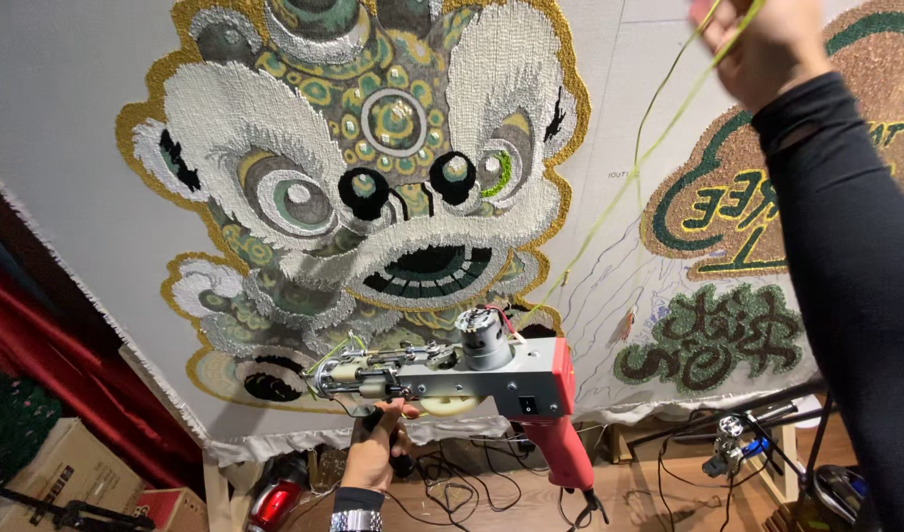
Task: The person uses a handheld tufting gun to apply green yarn onto a large canvas featuring a pre-drawn design of a stylized lion head. The operator guides the tool along the contours of the design, filling in specific areas with loops of yarn. The process involves continuous movement of the tool and manual feeding of the yarn to maintain tension.
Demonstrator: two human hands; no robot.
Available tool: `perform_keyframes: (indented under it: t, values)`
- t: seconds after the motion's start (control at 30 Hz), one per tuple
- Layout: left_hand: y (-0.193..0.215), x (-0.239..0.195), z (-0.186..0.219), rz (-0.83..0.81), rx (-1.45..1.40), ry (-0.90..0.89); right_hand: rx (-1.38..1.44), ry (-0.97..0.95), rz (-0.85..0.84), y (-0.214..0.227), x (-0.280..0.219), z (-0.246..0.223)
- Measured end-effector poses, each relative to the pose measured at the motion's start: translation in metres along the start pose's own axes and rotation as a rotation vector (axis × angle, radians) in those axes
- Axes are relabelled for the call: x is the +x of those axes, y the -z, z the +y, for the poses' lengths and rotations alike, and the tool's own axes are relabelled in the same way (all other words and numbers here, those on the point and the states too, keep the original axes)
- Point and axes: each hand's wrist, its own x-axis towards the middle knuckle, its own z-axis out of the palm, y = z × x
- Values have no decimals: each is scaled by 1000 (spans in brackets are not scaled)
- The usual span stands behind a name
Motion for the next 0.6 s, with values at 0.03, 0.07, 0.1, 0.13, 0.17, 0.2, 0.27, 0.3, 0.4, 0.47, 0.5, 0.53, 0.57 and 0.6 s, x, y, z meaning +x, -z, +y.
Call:
perform_keyframes:
  t: [0.03, 0.07, 0.1, 0.13, 0.17, 0.2, 0.27, 0.3, 0.4, 0.47, 0.5, 0.53, 0.57, 0.6]
  values:
    - [4, 3, 0, -9, -11, 0, -230, -36, -5, -10, -15, 13]
    - [9, 5, 0, -17, -7, 6, -461, -70, -18, -18, -30, 28]
    - [11, 9, 2, -24, -5, 11, -767, -140, 7, -20, -44, 43]
    - [13, 12, 4, -31, -3, 16, -1016, -242, -84, -18, -58, 56]
    - [15, 15, 6, -29, 2, 29, -1263, -347, -179, -15, -71, 74]
    - [16, 18, 9, -26, 8, 43, -1361, -445, -315, -9, -83, 91]
    - [14, 27, 14, -40, 17, 52, -1455, -641, -530, 2, -107, 118]
    - [13, 30, 16, -52, 21, 50, -1451, -740, -610, 3, -122, 127]
    - [8, 44, 24, -83, 71, -10, -1285, -1024, -582, -19, -153, 127]
    - [3, 56, 27, -92, 79, -32, -1119, -1105, -493, -46, -171, 114]
    - [-1, 63, 29, -92, 67, -26, -1034, -1142, -446, -60, -180, 109]
    - [-6, 71, 31, -93, 55, -20, -801, -1125, -461, -72, -189, 106]
    - [-10, 78, 31, -91, 62, -61, -568, -1098, -468, -80, -199, 104]
    - [-14, 86, 30, -90, 70, -101, -337, -1061, -469, -87, -210, 106]
